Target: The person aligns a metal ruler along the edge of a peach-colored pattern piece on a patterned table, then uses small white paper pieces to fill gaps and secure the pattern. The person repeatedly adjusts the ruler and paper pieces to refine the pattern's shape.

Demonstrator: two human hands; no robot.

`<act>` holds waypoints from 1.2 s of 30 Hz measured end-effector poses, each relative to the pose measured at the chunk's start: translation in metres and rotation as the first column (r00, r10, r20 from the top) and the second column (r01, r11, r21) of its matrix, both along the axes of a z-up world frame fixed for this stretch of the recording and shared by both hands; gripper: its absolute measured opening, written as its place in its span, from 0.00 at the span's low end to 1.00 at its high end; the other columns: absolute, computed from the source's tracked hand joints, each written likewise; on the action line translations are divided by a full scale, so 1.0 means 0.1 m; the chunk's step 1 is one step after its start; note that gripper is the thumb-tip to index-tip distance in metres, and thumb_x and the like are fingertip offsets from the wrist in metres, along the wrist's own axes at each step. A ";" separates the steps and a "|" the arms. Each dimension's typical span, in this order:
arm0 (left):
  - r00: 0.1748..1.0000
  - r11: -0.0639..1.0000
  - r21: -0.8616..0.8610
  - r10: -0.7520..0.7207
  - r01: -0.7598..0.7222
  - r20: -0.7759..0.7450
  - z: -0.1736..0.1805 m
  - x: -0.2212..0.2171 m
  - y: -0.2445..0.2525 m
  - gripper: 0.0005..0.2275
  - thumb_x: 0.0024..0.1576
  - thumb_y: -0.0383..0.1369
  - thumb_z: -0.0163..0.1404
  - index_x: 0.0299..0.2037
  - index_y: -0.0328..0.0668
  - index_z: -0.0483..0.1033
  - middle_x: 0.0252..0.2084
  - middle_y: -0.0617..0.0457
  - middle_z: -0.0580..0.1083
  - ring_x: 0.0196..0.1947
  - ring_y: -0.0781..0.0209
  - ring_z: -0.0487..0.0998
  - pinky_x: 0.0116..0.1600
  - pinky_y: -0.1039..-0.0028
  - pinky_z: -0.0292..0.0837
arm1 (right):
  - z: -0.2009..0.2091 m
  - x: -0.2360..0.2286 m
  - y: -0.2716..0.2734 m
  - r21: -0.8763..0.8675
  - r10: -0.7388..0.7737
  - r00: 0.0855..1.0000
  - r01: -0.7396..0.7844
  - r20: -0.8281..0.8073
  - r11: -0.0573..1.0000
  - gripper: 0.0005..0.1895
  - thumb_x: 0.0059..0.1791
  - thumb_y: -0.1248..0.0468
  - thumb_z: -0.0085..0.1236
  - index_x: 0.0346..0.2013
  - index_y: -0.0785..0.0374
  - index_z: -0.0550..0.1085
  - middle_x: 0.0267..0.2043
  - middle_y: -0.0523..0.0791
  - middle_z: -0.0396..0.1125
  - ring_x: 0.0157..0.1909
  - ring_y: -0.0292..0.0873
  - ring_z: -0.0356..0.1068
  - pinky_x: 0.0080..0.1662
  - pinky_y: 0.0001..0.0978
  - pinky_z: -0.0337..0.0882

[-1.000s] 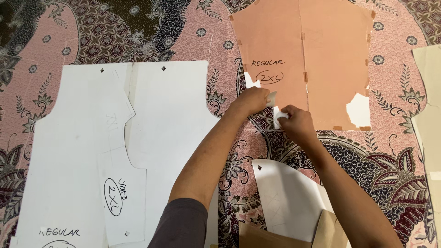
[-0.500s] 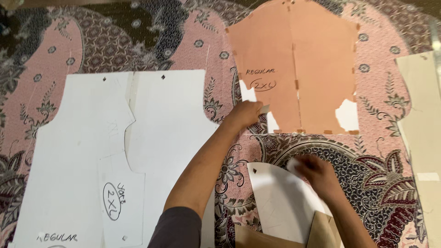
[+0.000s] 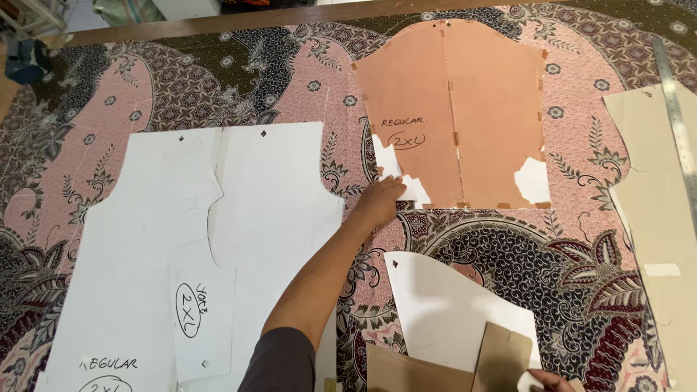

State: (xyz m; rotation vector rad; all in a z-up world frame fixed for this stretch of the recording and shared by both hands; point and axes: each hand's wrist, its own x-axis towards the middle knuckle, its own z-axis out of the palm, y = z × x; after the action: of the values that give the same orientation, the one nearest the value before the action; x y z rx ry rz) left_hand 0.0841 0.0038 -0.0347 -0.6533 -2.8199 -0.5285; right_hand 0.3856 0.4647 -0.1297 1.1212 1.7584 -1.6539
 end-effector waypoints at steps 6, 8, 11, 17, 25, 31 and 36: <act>0.852 0.949 0.092 0.226 -0.302 0.472 0.45 -0.07 0.09 0.18 0.58 0.21 0.44 0.55 0.49 0.79 0.50 0.47 0.79 0.47 0.51 0.81 0.56 0.60 0.75 | 0.06 0.03 0.09 0.035 -0.008 1.000 0.007 0.024 0.999 0.17 0.49 0.76 0.46 0.53 0.77 0.72 0.47 0.63 0.70 0.46 0.58 0.75 0.47 0.53 0.74; 0.881 0.933 0.129 0.264 -0.337 0.394 0.66 -0.17 0.12 0.19 0.59 0.21 0.42 0.55 0.52 0.79 0.49 0.48 0.79 0.45 0.53 0.82 0.53 0.60 0.77 | 0.09 0.06 0.12 0.039 -0.014 0.999 0.013 0.030 0.999 0.17 0.49 0.76 0.45 0.53 0.76 0.71 0.46 0.63 0.70 0.45 0.58 0.75 0.45 0.53 0.74; 0.917 0.912 0.180 0.327 -0.369 0.228 0.96 -0.37 0.12 0.15 0.61 0.24 0.44 0.55 0.50 0.79 0.52 0.50 0.79 0.46 0.54 0.81 0.52 0.58 0.76 | 0.14 0.16 0.16 0.027 -0.028 0.999 0.027 0.030 0.999 0.17 0.49 0.76 0.45 0.53 0.75 0.71 0.45 0.63 0.70 0.43 0.58 0.74 0.44 0.52 0.74; 0.944 0.879 0.368 0.330 -0.303 -0.012 1.53 -0.47 0.05 0.17 0.60 0.23 0.45 0.56 0.49 0.79 0.50 0.48 0.79 0.49 0.52 0.79 0.57 0.60 0.73 | 0.19 0.16 0.20 -0.084 -0.063 0.996 0.058 -0.056 0.995 0.17 0.49 0.76 0.44 0.53 0.74 0.71 0.43 0.62 0.70 0.40 0.58 0.74 0.40 0.52 0.74; 0.903 0.673 0.647 0.426 -0.358 0.057 1.54 -0.01 -0.20 0.14 0.66 0.31 0.47 0.60 0.42 0.77 0.55 0.43 0.78 0.51 0.51 0.80 0.56 0.66 0.73 | 0.14 0.71 0.10 -0.428 -0.274 0.945 0.175 -0.181 0.887 0.18 0.48 0.77 0.43 0.53 0.71 0.70 0.40 0.61 0.70 0.36 0.58 0.73 0.35 0.52 0.75; 0.867 0.556 0.688 0.441 -0.467 0.232 1.05 0.45 -0.09 0.15 0.67 0.35 0.47 0.60 0.40 0.76 0.56 0.45 0.78 0.53 0.55 0.79 0.58 0.68 0.71 | 0.00 0.83 -0.04 -0.610 -0.288 0.943 0.133 -0.163 0.781 0.18 0.45 0.76 0.44 0.50 0.71 0.71 0.38 0.56 0.70 0.35 0.54 0.73 0.31 0.49 0.76; 0.804 0.516 0.626 0.473 -0.585 0.361 0.62 0.64 0.02 0.15 0.64 0.37 0.49 0.58 0.42 0.78 0.55 0.47 0.79 0.53 0.56 0.80 0.58 0.69 0.72 | -0.05 0.93 0.07 -0.661 -0.248 0.960 0.105 -0.126 0.743 0.14 0.46 0.73 0.47 0.47 0.69 0.71 0.34 0.53 0.68 0.32 0.50 0.71 0.29 0.48 0.75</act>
State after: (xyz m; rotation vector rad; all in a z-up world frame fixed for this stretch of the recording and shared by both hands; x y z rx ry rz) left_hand 0.1482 0.0061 0.0269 0.4298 -2.3841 -1.4567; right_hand 0.4783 0.4718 -0.1343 0.8114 1.0210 -2.3195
